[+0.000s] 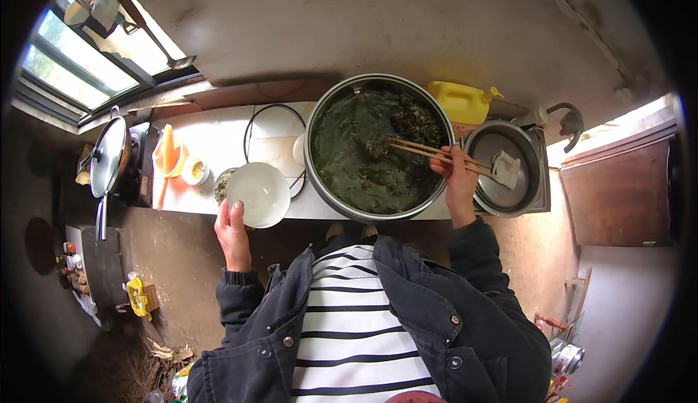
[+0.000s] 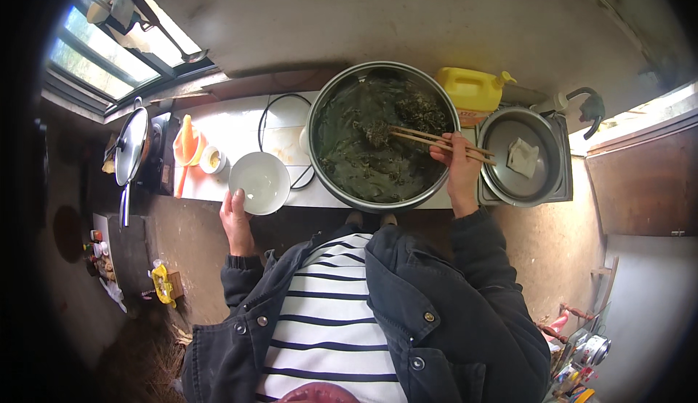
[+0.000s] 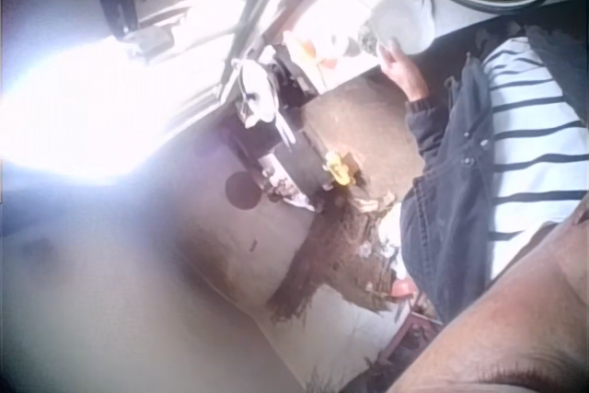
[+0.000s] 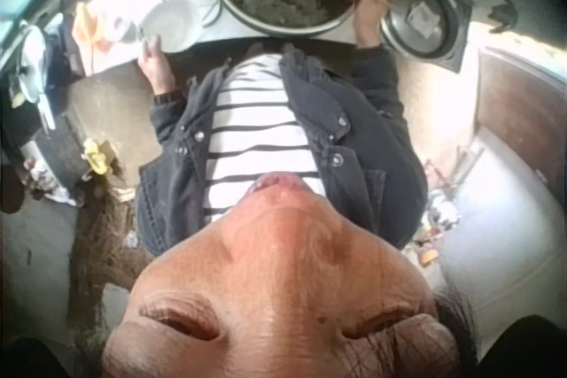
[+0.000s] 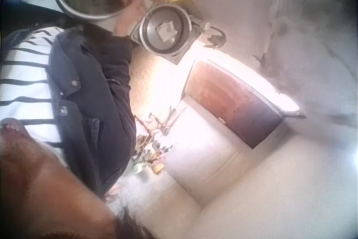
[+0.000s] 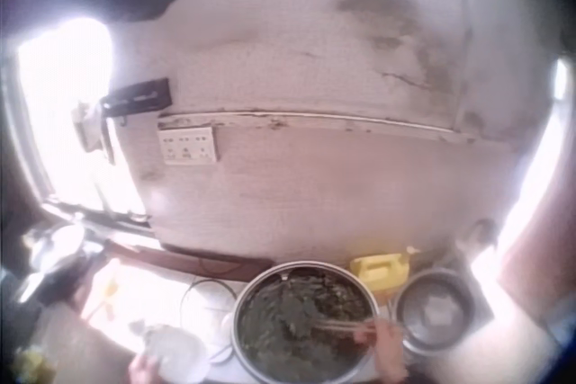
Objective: The person uses chopsticks to transfer cooked green vegetables from a large pot into a plate, then into a small bowl. The person places the plate on the counter and continues serving into the bowl.
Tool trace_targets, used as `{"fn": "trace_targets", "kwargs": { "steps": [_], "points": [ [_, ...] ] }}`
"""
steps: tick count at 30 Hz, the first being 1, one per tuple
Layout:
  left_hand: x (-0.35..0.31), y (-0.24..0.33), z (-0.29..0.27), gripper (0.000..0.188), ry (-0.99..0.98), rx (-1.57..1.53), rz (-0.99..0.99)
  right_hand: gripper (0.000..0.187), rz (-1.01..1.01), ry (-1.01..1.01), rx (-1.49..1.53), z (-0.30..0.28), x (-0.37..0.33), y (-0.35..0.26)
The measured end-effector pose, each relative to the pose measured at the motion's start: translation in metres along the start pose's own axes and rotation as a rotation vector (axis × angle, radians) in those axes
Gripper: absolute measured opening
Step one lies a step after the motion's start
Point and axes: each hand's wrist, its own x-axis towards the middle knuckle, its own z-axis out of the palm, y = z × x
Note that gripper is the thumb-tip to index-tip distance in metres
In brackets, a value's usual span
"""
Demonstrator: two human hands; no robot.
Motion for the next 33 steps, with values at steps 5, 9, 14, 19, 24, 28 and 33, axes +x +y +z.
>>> {"fn": "trace_targets", "kwargs": {
  "steps": [5,9,14,19,24,28,33],
  "points": [
    [0.014,0.010,0.033,0.036,-0.140,-0.231,-0.039,0.029,0.134,0.129,0.157,-0.012,-0.002,-0.023],
    [0.024,0.014,0.074,0.041,-0.327,-0.181,-0.086,0.030,0.071,0.127,0.197,-0.001,-0.019,-0.061],
    [0.021,0.016,0.115,0.047,-0.541,-0.157,-0.129,0.032,-0.047,-0.055,0.040,0.029,-0.061,-0.101],
    [0.018,0.006,0.135,0.051,-0.613,-0.160,-0.150,0.026,-0.208,-0.408,-0.373,0.058,-0.096,-0.117],
    [0.019,-0.003,0.137,0.051,-0.652,-0.151,-0.216,0.026,-0.342,-0.421,-0.523,0.046,-0.105,-0.144],
    [0.018,-0.003,0.138,0.050,-0.649,-0.183,-0.247,0.028,-0.288,-0.207,-0.274,0.021,-0.088,-0.141],
    [0.018,-0.001,0.138,0.048,-0.624,-0.190,-0.212,0.029,-0.168,-0.013,-0.224,-0.011,-0.027,-0.102]
  ]
}}
